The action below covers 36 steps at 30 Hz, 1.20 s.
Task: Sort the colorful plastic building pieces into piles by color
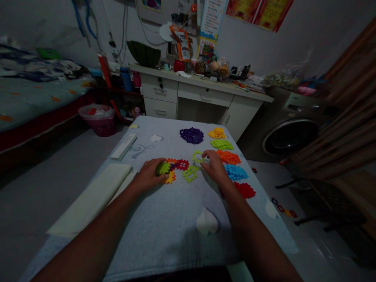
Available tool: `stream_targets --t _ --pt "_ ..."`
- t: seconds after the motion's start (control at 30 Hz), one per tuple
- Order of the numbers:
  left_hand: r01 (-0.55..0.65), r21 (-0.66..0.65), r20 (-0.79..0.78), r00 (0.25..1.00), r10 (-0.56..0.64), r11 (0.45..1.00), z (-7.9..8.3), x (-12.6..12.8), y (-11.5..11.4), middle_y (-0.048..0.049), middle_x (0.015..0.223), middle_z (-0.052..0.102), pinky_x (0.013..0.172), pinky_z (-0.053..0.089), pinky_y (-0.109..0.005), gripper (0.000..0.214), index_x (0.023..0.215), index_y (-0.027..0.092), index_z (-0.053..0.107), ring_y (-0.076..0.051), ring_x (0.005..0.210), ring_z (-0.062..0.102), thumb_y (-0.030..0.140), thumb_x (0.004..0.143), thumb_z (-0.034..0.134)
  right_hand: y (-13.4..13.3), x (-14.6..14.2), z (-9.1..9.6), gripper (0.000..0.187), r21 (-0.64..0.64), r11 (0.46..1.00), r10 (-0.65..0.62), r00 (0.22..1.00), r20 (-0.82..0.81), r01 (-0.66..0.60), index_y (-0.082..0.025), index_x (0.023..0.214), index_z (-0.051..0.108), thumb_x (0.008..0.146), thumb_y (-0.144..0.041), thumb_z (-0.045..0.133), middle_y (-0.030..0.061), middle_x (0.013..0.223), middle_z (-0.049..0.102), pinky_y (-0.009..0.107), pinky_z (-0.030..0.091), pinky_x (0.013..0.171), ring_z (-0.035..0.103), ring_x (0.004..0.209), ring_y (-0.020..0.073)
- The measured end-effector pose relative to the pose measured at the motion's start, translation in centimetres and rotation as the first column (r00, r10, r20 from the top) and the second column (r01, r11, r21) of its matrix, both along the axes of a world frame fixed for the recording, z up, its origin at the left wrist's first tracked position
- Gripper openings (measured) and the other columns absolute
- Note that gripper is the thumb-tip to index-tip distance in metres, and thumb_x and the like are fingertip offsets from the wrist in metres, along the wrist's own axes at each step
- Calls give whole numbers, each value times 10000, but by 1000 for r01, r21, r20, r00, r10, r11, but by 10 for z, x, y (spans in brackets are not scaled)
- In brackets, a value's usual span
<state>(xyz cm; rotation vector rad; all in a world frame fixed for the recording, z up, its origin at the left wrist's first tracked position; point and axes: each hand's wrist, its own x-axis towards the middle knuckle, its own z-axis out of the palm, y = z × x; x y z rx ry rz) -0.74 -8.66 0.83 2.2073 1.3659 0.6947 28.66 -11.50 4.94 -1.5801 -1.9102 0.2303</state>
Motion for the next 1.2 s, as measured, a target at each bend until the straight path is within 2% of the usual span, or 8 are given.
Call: stream_targets --t 0.2,0.33,0.47,0.73,0.93,1.0,1.1,1.2 --pt "-19 -12 62 998 20 1000 0 2 0 -127 1231 609 1002 456 -486 632 1304 201 547 -309 1135 574 452 736 662 52 83 24 161 -22 954 -298 955 10 298 -196 854 591 720 -217 679 43 950 635 354 436 870 583 902 209" --pt "-19 -16 91 996 20 1000 0 4 0 -117 1204 598 976 479 -454 633 1306 200 536 -291 1110 589 455 739 658 83 129 18 156 -110 850 -523 850 -61 515 -197 766 547 724 -238 691 36 853 634 308 446 758 601 812 194" --pt "-7 -1 86 996 7 1000 0 5 -1 -112 1193 601 980 475 -438 617 1294 191 541 -281 1108 588 439 742 656 102 149 7 189 -135 769 -635 772 -45 625 -203 701 506 719 -218 693 38 790 633 294 435 708 608 770 191" --pt "4 -14 76 997 -3 1000 1 6 -2 -122 1225 604 992 456 -456 655 1310 195 536 -297 1137 575 474 735 678 111 143 -6 200 -143 760 -638 770 24 634 -206 659 510 719 -235 699 61 749 664 316 444 719 622 767 210" --pt "49 -8 32 998 -49 999 4 4 -2 -107 1310 601 1036 429 -471 694 1361 212 512 -320 1207 545 383 700 634 101 134 2 67 -125 785 -612 791 4 607 -194 694 586 753 -206 617 68 812 678 326 460 797 634 840 218" --pt "52 -23 18 999 -51 998 5 3 -2 -98 1336 594 1048 424 -483 733 1383 214 498 -328 1230 533 322 664 598 96 127 7 29 -84 801 -596 803 -22 592 -189 759 623 748 -209 605 73 883 681 331 463 836 627 878 218" --pt "47 -49 20 999 -46 998 6 1 -3 -114 1359 581 1050 426 -503 775 1390 197 491 -340 1245 523 269 623 578 86 106 15 140 -15 846 -533 843 -76 534 -179 863 655 755 -236 588 86 993 673 351 462 879 609 919 218" --pt "46 -61 51 998 -43 997 6 1 -2 -125 1346 588 1048 429 -515 772 1383 198 493 -335 1232 537 231 617 576 70 70 19 193 16 929 -364 922 -133 369 -179 921 663 767 -257 579 77 1016 670 362 463 877 597 913 211"
